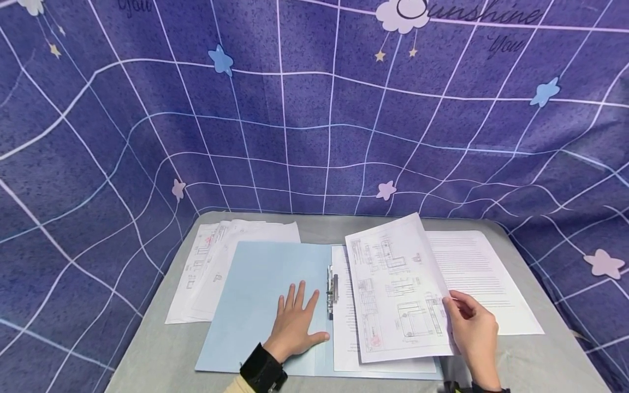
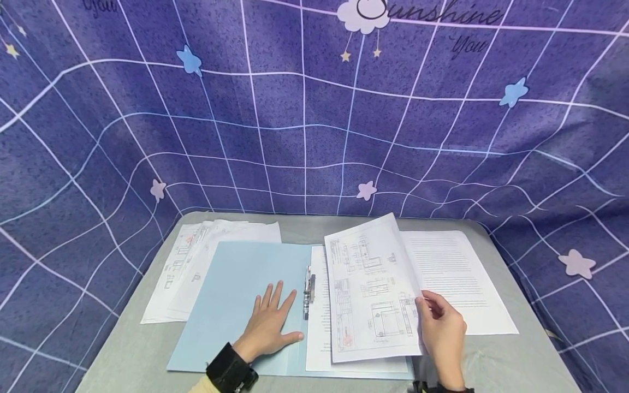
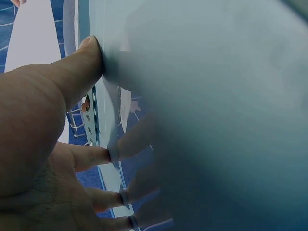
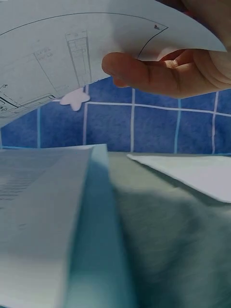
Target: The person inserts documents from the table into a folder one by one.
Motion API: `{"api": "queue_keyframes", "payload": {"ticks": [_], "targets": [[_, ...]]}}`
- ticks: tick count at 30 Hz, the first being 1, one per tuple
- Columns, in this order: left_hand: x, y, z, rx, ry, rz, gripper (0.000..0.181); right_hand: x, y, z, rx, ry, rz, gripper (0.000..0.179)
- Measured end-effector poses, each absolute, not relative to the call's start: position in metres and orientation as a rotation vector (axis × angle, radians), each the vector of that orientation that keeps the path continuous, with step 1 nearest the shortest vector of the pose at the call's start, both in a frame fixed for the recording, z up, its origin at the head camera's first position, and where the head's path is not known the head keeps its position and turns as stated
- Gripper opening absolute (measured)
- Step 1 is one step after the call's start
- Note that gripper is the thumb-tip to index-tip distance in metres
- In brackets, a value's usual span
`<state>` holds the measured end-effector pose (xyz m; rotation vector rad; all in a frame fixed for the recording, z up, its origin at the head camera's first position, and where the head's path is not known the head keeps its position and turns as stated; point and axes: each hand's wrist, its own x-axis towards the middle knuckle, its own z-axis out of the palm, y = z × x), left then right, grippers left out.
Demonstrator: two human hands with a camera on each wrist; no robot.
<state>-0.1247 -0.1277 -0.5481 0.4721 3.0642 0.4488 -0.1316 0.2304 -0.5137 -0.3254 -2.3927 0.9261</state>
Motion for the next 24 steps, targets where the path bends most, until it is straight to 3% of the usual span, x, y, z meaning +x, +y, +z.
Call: {"api": "queue_keyframes", "payload": {"ticks": [24], "targets": [[-0.124, -0.129, -0.549, 0.477, 3.067, 0.431, 0.094, -0.127, 0.191, -0.53, -0.299, -2.427, 1.008, 0.017]]}}
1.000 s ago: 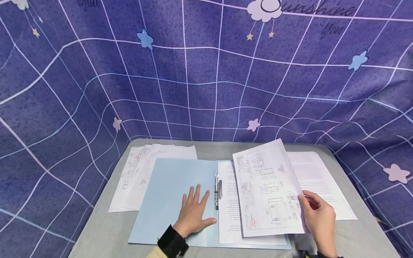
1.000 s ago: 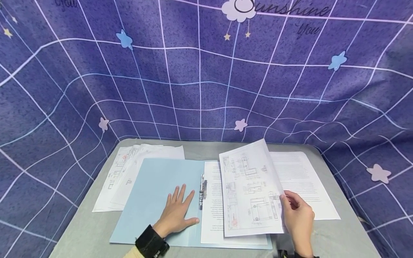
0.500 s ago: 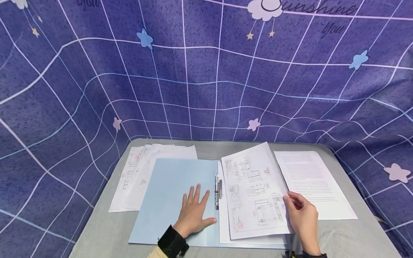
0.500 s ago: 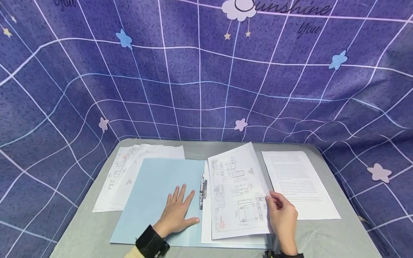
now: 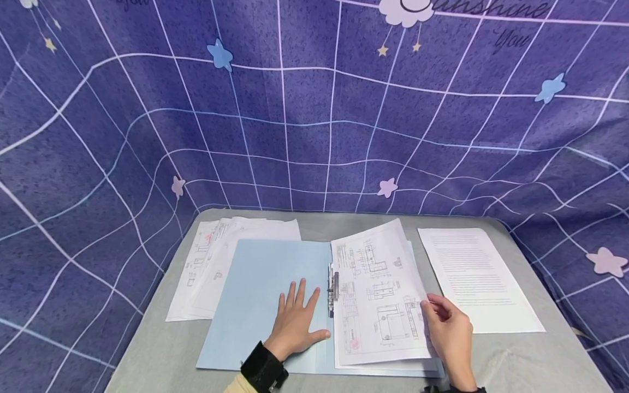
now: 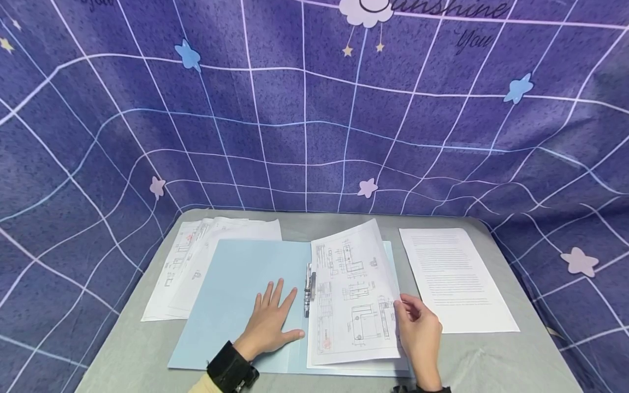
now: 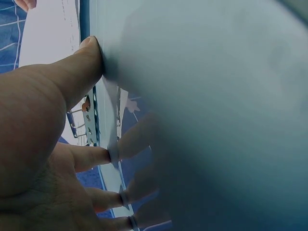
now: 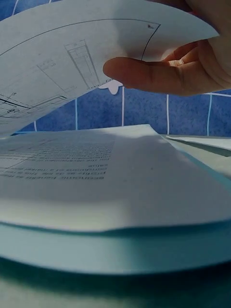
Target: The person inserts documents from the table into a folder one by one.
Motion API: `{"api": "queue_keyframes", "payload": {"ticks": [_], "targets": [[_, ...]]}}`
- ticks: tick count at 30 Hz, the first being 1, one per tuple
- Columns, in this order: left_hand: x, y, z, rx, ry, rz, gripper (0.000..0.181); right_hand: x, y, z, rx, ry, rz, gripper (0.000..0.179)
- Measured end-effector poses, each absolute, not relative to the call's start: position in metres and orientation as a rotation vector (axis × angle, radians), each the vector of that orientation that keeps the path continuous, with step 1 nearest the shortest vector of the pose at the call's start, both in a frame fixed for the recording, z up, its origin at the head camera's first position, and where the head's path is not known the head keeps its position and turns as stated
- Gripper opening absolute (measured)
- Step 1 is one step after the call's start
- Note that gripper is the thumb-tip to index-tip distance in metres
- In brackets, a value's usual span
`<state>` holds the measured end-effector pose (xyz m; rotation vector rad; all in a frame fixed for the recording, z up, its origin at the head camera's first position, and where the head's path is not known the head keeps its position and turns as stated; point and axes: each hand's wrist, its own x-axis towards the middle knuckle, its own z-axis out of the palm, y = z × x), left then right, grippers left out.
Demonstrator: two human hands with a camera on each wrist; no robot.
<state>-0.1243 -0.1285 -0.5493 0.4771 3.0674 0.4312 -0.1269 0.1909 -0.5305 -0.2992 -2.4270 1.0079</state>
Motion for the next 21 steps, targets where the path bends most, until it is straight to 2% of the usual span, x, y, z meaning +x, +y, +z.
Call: {"api": "queue_keyframes", "payload": {"ticks": [14, 21], "targets": [[-0.124, -0.128, -0.55, 0.487, 3.079, 0.445, 0.094, -0.122, 0.189, -0.539, -0.274, -2.418, 1.118, 0.017], [-0.126, -0.128, -0.551, 0.482, 3.08, 0.445, 0.095, -0.121, 0.191, -0.542, -0.257, -2.458, 1.099, 0.024]]}}
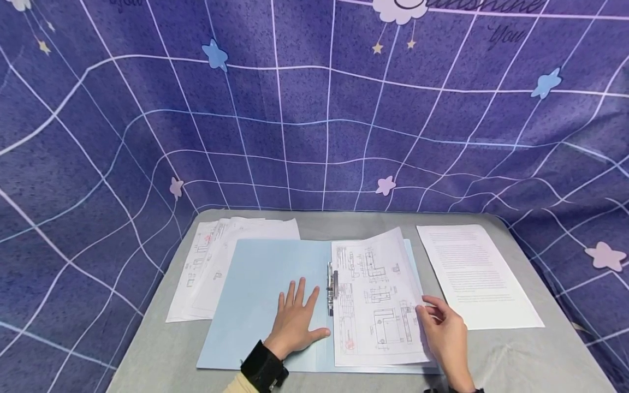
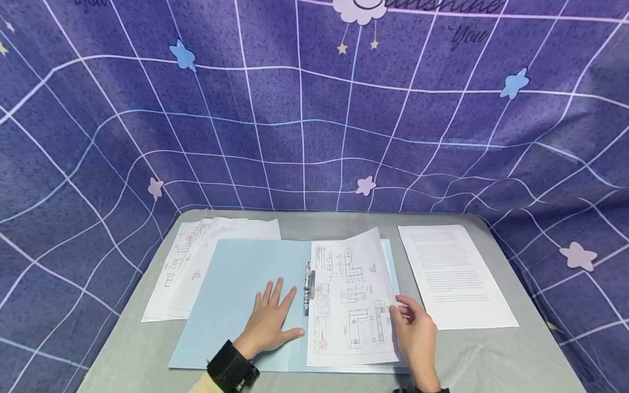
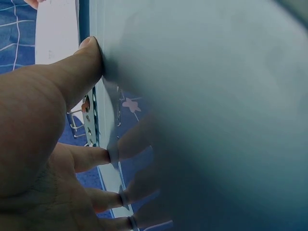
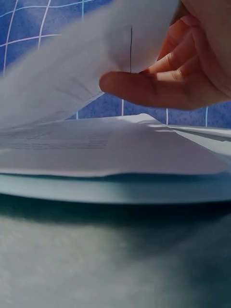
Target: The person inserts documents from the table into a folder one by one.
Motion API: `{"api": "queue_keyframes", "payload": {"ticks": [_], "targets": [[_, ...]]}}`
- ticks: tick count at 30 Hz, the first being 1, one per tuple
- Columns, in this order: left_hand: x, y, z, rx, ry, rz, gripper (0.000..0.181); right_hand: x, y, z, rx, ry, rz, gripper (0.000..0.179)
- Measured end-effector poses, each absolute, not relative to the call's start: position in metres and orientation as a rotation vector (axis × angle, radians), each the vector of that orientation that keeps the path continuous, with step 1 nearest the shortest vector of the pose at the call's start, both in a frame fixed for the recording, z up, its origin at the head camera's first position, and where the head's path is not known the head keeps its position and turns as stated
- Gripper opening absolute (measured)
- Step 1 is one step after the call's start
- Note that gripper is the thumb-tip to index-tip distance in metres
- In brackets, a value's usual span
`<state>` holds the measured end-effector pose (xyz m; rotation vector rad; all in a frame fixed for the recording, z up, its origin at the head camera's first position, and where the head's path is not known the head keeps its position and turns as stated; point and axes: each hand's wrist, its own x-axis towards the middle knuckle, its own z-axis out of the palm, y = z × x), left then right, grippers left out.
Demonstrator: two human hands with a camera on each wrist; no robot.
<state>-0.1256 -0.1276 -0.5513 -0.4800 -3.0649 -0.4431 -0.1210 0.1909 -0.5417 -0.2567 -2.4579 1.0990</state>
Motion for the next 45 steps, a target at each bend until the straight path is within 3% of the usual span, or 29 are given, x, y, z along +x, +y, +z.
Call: {"api": "queue_keyframes", "payload": {"ticks": [6, 31, 45], "targets": [[-0.126, -0.127, -0.552, -0.473, -3.067, -0.44, 0.095, -0.121, 0.192, -0.542, -0.238, -2.543, 1.001, 0.033], [-0.127, -0.126, -0.552, -0.465, -3.059, -0.455, 0.095, -0.126, 0.195, -0.551, -0.22, -2.686, 0.879, 0.041], [-0.127, -0.126, -0.553, -0.472, -3.05, -0.449, 0.095, -0.123, 0.198, -0.534, -0.146, -2.854, 0.842, 0.05]]}}
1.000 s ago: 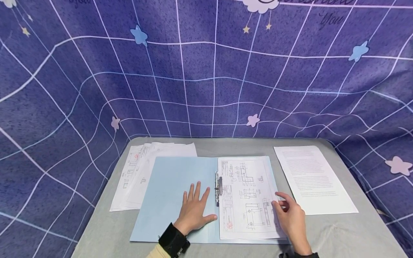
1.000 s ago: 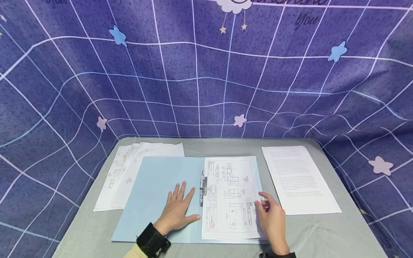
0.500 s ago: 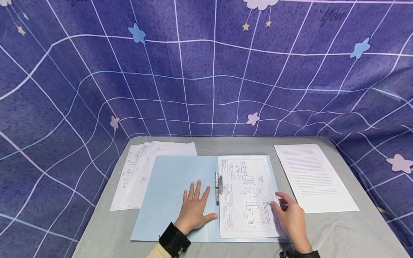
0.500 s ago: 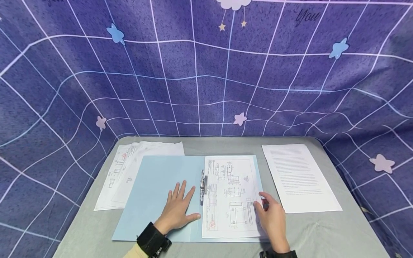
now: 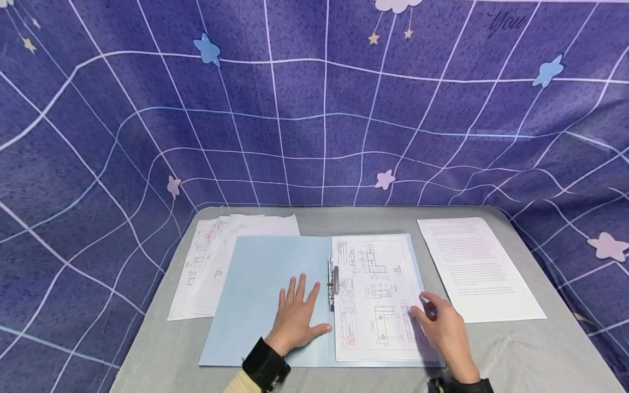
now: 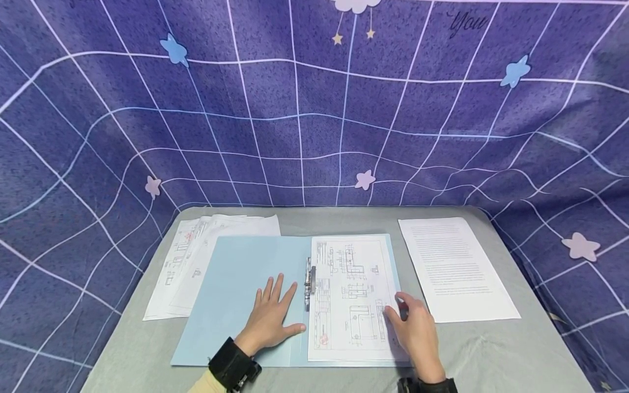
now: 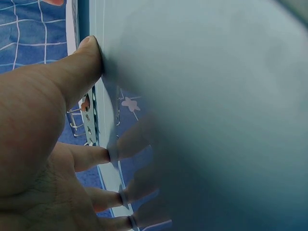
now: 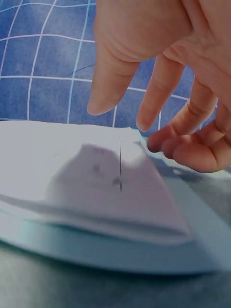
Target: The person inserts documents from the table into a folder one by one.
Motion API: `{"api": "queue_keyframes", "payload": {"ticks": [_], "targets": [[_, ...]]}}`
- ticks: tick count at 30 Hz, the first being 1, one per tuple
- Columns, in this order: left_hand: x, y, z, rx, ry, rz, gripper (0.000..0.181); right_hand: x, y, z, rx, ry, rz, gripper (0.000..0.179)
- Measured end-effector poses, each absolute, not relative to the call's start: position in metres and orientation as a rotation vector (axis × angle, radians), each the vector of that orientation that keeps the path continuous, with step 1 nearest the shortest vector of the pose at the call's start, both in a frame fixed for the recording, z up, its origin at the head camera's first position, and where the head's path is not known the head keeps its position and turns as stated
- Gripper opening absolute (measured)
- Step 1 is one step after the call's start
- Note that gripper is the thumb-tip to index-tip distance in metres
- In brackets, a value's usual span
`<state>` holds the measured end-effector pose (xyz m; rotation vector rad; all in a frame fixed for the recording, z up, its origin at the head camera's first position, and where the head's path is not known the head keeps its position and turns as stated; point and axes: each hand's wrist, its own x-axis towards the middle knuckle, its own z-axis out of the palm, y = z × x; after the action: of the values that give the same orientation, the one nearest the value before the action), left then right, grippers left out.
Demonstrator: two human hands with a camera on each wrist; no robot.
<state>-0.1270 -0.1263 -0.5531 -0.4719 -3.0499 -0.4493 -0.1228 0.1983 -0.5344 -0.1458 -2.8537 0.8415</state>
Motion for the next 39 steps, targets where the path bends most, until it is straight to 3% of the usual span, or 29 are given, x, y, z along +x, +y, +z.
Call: {"api": "queue_keyframes", "payload": {"ticks": [6, 16, 39], "targets": [[-0.128, -0.127, -0.556, -0.466, -3.054, -0.451, 0.095, -0.125, 0.191, -0.532, 0.117, -2.722, 0.758, 0.052], [-0.127, -0.127, -0.556, -0.462, -3.057, -0.477, 0.094, -0.125, 0.176, -0.537, 0.586, -2.78, 0.634, 0.076], [-0.129, -0.126, -0.553, -0.466, -3.073, -0.433, 0.095, -0.121, 0.167, -0.538, 0.585, -2.881, 0.537, 0.065]]}}
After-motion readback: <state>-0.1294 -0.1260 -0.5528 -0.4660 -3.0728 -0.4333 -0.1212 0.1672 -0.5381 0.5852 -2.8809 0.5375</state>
